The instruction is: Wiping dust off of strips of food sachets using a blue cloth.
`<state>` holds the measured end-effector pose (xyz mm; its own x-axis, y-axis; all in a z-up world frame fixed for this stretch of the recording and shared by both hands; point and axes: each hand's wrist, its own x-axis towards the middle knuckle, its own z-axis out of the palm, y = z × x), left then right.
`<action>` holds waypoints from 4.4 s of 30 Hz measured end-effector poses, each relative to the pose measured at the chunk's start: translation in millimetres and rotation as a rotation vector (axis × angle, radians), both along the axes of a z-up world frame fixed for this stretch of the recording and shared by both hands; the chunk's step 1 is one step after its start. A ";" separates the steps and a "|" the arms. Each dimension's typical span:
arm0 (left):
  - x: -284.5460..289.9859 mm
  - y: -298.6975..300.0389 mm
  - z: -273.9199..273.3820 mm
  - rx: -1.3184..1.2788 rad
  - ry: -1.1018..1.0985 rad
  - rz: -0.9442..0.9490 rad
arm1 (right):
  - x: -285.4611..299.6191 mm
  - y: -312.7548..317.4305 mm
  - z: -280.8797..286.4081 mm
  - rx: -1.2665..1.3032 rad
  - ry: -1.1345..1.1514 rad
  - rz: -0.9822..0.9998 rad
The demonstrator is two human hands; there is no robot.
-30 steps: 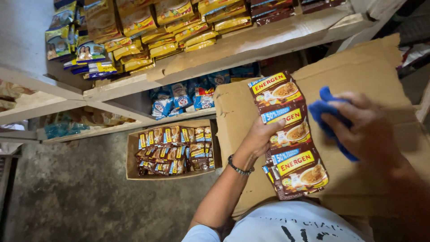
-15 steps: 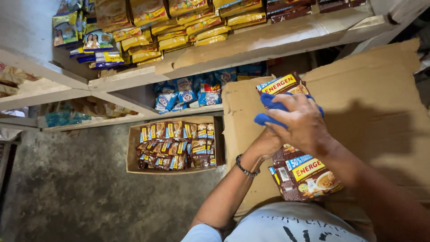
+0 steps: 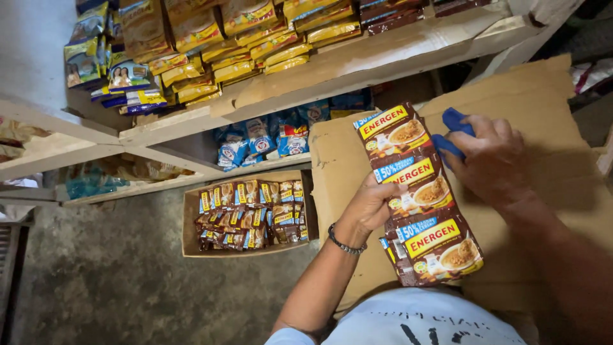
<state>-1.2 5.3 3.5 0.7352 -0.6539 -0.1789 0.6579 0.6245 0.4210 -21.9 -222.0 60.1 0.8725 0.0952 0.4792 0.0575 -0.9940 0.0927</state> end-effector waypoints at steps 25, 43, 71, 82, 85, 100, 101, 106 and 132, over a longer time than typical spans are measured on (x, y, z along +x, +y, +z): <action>5.9 -10.1 -25.1 0.010 -0.098 -0.009 | 15.2 32.8 12.3 0.468 0.106 0.404; 2.3 -7.0 -15.3 -0.034 -0.062 0.003 | 22.3 29.8 6.7 0.398 0.092 0.471; -11.1 -6.2 9.0 -0.017 -0.065 -0.057 | -25.7 -33.0 43.8 0.867 0.159 0.067; -25.2 -11.0 31.7 -0.333 0.010 -0.183 | -12.7 2.7 78.3 0.847 -0.047 0.325; -14.8 -11.2 36.4 -0.482 0.109 -0.131 | -16.6 16.7 88.4 0.915 0.006 0.360; 11.1 -18.9 60.3 -0.175 -0.253 -0.193 | -46.8 -2.1 105.2 0.809 0.087 0.353; 12.1 -18.0 58.2 -0.129 -0.336 -0.179 | -47.7 -2.0 108.0 0.798 0.112 0.346; 7.2 -6.4 26.1 -0.186 0.021 -0.173 | -30.0 -24.7 67.2 1.128 0.217 0.208; -38.6 2.6 28.2 -0.342 0.078 -0.446 | 36.7 -21.7 45.0 1.317 0.424 0.388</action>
